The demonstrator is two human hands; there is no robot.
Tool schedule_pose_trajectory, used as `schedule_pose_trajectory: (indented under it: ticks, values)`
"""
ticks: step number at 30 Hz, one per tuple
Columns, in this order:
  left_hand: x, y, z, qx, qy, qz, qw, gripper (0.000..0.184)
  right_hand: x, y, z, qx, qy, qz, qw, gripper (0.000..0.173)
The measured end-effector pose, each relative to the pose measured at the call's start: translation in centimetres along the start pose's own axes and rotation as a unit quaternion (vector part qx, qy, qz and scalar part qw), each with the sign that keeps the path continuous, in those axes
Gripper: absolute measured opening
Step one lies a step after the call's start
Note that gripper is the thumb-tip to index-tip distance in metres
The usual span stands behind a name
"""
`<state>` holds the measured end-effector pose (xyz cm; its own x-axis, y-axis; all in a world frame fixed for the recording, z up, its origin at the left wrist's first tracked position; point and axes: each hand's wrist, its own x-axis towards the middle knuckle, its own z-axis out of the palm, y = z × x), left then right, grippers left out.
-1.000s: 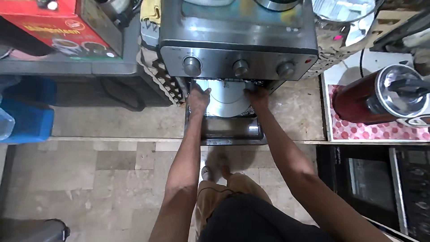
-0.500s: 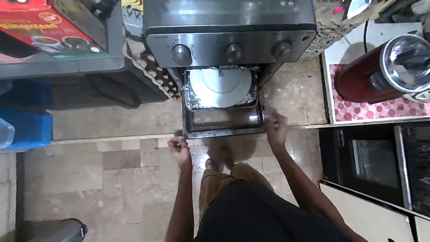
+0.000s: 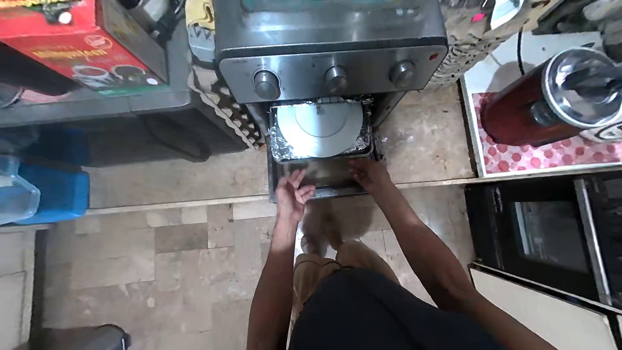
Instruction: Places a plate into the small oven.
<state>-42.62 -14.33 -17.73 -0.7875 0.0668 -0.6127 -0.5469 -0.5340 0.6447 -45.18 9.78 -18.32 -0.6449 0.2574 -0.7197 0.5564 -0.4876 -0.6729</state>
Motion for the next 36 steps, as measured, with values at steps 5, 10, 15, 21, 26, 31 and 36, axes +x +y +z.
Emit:
schedule_pose_trajectory:
  ticks: [5,10,15,21,26,31,36]
  values:
    - [2.2,2.4,2.1,-0.019,0.06,-0.028,0.998,0.054,0.6,0.0,0.8,0.035,0.037,-0.008,0.999,0.022]
    - [2.6,3.3,3.3,-0.007,0.066,-0.016,0.998,0.052,1.2,-0.7,1.6,0.034,0.043,-0.038,0.998,0.022]
    - [4.5,4.9,4.7,-0.019,0.073,0.001,0.997,0.051,3.0,-2.1,3.3,0.069,0.047,-0.049,0.995,0.019]
    - [7.5,6.3,6.0,-0.05,0.064,0.011,0.997,0.051,5.4,-4.2,4.9,0.063,0.037,-0.062,0.995,0.018]
    - [9.9,7.2,7.1,-0.054,0.056,0.023,0.997,0.049,7.3,-5.4,6.1,0.105,0.032,-0.091,0.99,0.022]
    - [10.8,7.7,8.0,-0.046,0.06,0.031,0.997,0.046,8.6,-5.8,6.5,0.118,0.008,-0.118,0.986,0.023]
    - [11.7,7.5,7.8,-0.027,0.038,0.037,0.998,0.047,8.8,-6.3,7.5,0.124,0.032,-0.131,0.983,0.024]
